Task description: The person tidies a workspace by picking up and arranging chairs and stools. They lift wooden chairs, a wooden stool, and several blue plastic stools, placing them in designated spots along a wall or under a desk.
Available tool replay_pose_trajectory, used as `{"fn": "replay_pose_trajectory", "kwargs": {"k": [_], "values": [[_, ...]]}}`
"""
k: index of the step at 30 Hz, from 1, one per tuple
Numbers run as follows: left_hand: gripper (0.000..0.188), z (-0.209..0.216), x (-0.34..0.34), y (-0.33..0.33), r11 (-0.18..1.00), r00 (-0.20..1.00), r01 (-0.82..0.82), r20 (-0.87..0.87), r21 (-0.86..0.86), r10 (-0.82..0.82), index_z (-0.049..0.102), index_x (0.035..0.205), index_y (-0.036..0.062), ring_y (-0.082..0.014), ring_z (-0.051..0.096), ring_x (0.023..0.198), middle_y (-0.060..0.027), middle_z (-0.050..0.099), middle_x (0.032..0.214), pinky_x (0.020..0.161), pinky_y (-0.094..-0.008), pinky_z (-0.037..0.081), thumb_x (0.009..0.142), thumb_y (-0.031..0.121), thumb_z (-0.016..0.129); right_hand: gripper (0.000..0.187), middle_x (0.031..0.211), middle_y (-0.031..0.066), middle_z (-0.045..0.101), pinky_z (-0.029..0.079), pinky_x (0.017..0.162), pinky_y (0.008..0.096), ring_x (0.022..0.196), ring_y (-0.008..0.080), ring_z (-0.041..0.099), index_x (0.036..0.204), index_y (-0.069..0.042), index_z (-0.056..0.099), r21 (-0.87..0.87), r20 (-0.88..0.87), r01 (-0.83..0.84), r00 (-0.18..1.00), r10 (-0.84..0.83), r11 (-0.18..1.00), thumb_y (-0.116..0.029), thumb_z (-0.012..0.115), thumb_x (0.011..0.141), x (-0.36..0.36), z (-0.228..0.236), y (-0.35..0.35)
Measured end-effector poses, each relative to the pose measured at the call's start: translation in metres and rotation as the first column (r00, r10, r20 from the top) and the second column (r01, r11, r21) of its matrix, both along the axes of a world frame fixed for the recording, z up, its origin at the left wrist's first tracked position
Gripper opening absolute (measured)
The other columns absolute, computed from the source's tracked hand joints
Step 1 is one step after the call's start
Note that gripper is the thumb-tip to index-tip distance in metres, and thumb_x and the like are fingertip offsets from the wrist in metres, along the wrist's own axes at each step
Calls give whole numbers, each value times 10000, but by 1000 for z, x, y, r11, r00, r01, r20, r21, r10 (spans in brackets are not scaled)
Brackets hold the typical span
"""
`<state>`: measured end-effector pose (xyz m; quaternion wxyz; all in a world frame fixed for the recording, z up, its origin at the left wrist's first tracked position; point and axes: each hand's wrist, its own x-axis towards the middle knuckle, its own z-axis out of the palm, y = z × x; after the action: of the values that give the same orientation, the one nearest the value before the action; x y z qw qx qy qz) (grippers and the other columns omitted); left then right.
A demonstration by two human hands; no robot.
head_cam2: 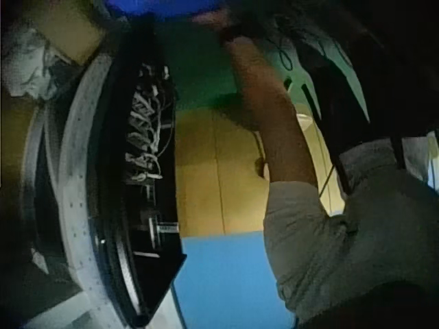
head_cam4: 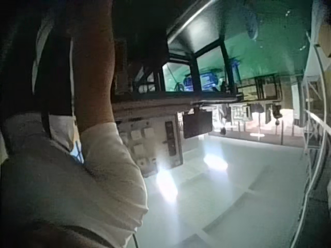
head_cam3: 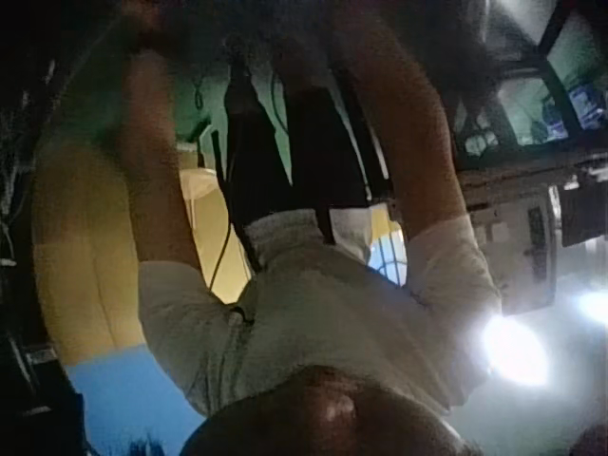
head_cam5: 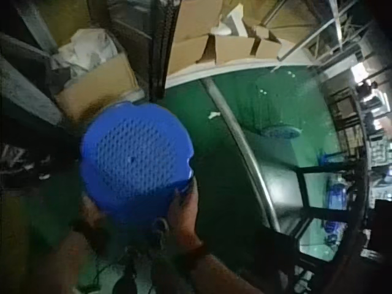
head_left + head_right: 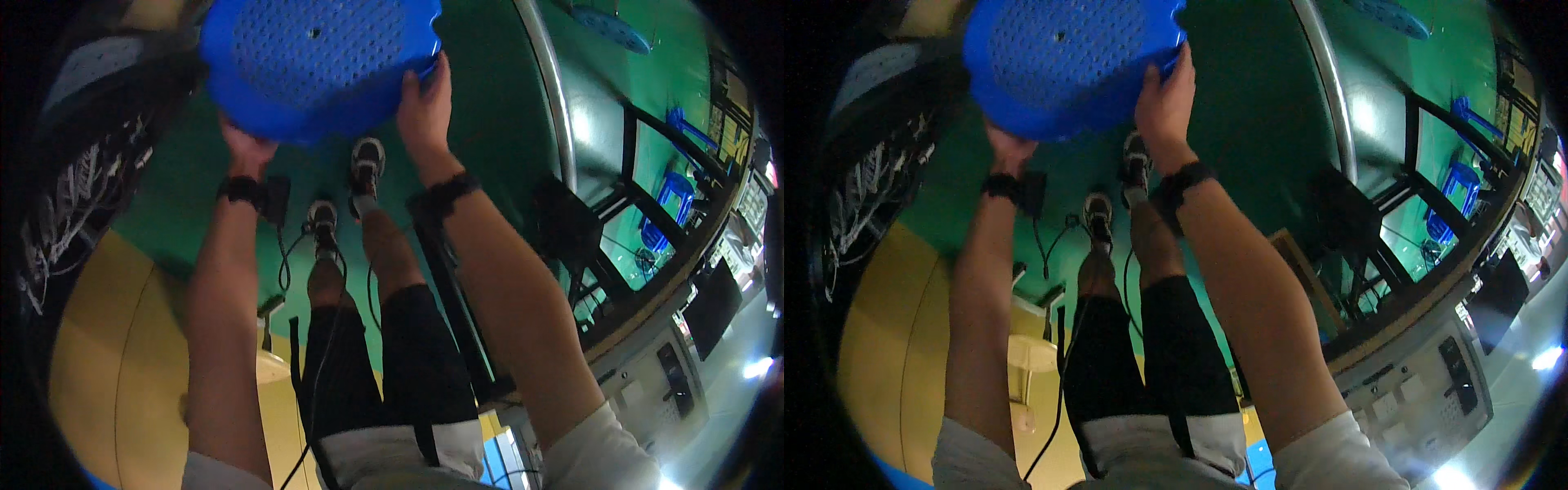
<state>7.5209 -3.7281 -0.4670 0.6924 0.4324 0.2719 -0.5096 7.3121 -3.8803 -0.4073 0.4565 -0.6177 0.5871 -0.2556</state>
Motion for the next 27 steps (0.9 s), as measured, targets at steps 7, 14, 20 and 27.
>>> {"fn": "replay_pose_trajectory", "kwargs": {"k": [7,14,20,27], "values": [[675,-20,4,-1,998,984,64,167,-26,-59,404,1434,106,-340,433,1299,-101,435,1453,1080,-537,357,938,563,415,632,1396,252,408,365,1060,451,1240,414,437,1473,-26,254,-93,-92,-131,988,122,987,-39,542,911,22,-20,4],[637,-44,50,20,984,990,100,85,149,-113,419,1408,85,-337,455,1276,-121,450,1427,1093,-516,347,947,525,450,644,1392,262,407,393,1030,458,1215,428,447,1479,-30,231,88,-98,-61,993,70,994,-70,546,918,38,9,-7],[643,42,4,15,712,870,302,121,634,-477,277,1436,21,-329,482,1241,-217,432,1383,1067,-455,390,994,469,412,389,1200,260,576,453,965,433,1130,424,540,1257,-17,516,240,-143,-20,988,56,971,-205,554,919,-42,-7,12],[564,144,-39,-37,521,424,382,356,763,-833,300,1394,19,-324,502,1220,-241,462,1337,1009,-438,422,1001,401,433,287,1094,245,624,469,904,468,1036,414,580,1116,12,601,422,-57,246,968,-246,872,-165,490,919,-141,49,83]]}}
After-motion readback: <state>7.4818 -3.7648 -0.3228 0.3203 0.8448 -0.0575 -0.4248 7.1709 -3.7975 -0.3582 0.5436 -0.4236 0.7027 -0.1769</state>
